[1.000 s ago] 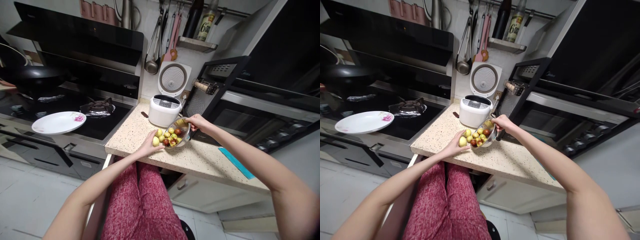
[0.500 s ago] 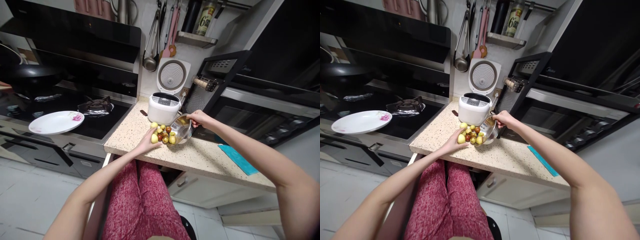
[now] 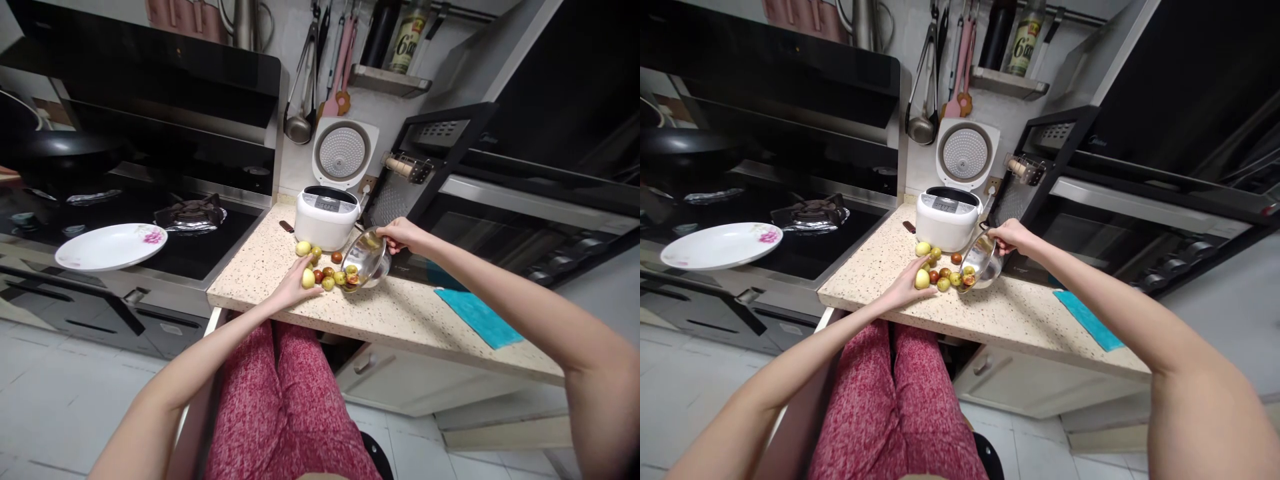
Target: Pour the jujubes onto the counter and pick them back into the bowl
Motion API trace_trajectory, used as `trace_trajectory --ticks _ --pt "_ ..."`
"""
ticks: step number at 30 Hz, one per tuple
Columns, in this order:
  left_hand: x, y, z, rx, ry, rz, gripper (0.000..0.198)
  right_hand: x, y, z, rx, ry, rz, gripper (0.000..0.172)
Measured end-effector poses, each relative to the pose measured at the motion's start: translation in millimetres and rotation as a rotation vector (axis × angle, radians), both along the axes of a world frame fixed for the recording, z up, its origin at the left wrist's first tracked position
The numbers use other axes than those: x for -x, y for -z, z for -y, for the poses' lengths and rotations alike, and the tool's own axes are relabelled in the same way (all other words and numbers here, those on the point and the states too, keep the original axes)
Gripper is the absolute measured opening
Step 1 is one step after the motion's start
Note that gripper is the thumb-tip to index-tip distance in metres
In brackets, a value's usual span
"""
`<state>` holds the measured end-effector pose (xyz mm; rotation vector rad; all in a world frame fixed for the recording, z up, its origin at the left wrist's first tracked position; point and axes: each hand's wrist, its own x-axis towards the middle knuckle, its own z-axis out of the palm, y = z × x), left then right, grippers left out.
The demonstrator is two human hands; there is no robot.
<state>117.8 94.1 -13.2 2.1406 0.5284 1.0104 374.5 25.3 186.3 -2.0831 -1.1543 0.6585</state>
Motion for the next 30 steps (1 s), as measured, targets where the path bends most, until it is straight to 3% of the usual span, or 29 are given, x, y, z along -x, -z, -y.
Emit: trace_trajectory --ticks 14,23,30 --pt "5.3 -5.2 8.4 -0.026 0.005 -0.05 0.093 -4.6 -8.4 2.2 -0.027 -0.041 0.112 0.046" --pt "5.8 -4.2 10.9 -0.144 -0.016 -0.126 0.098 -0.9 -12.1 7.1 -0.046 -0.047 0.29 0.046" --pt "6.0 -7.4 16.3 -0.266 -0.065 -0.194 0.097 -15.6 -10.2 21.7 -0.046 -0.007 0.254 0.042"
